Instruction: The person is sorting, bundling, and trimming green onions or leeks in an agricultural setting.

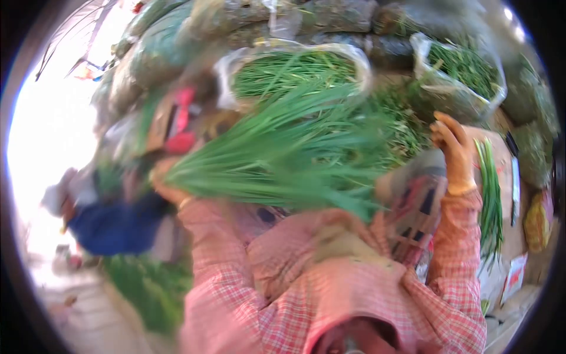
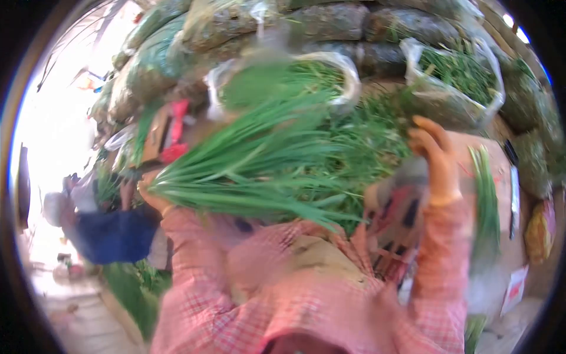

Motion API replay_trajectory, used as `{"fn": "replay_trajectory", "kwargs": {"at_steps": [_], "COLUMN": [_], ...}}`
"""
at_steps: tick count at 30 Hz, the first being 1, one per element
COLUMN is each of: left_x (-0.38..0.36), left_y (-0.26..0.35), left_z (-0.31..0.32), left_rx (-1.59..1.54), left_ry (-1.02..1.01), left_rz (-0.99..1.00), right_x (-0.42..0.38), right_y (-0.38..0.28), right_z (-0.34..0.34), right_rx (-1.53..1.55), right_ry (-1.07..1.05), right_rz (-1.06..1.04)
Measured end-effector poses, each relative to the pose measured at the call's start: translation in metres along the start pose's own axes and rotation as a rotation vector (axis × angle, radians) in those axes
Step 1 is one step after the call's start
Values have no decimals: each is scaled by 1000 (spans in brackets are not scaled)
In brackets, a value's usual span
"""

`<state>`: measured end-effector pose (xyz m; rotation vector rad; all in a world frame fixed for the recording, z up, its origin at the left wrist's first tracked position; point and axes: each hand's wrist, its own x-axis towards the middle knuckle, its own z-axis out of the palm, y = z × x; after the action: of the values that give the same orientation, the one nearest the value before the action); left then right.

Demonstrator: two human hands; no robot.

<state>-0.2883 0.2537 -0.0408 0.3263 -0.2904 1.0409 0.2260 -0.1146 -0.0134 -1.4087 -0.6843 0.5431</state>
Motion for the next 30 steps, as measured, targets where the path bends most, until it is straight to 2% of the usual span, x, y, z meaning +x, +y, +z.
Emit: {"fn": "replay_trajectory", "kwargs": {"at_steps": [2,3,7,11,15,16,18,19,23,24,25,27,29,30], "left_x": [-18,-28,-29,-20,1,3,28,39,47,51,67,97,106,104], "left_y": [18,61,95,95,69,58,19,-12,-150,-178,-205,-260,-318,-350], "left_z": [31,15,50,75,97,106,119,132,229,247,250,261,283,298], "left_rx": [169,418,567,613,603,605,587,560,403,398,522,749,814,706], "left_ry": [-115,-144,217,362,378,368,321,293,212,125,-157,-735,-730,-609], "left_rz": [94,153,459,549,524,497,368,282,-52,-132,-201,-245,-288,-344], "right_x": [-14,-20,-35,-26,-20,-21,-31,-33,-28,-23,-21,-8,7,0], "right_y": [25,41,55,32,-12,-22,-65,-88,-151,-159,-164,-182,-190,-189], "right_z": [-9,-16,-4,24,71,82,99,100,146,164,178,153,103,72], "right_rx": [71,115,85,-56,-81,-213,-388,-445,-145,-167,-194,-215,-452,-547], "right_ry": [63,15,-31,-120,-197,-207,-154,-167,-372,-235,-89,-57,78,61], "right_rz": [96,136,311,230,56,-44,-381,-487,-904,-1054,-1129,-1148,-1135,-1083]}}
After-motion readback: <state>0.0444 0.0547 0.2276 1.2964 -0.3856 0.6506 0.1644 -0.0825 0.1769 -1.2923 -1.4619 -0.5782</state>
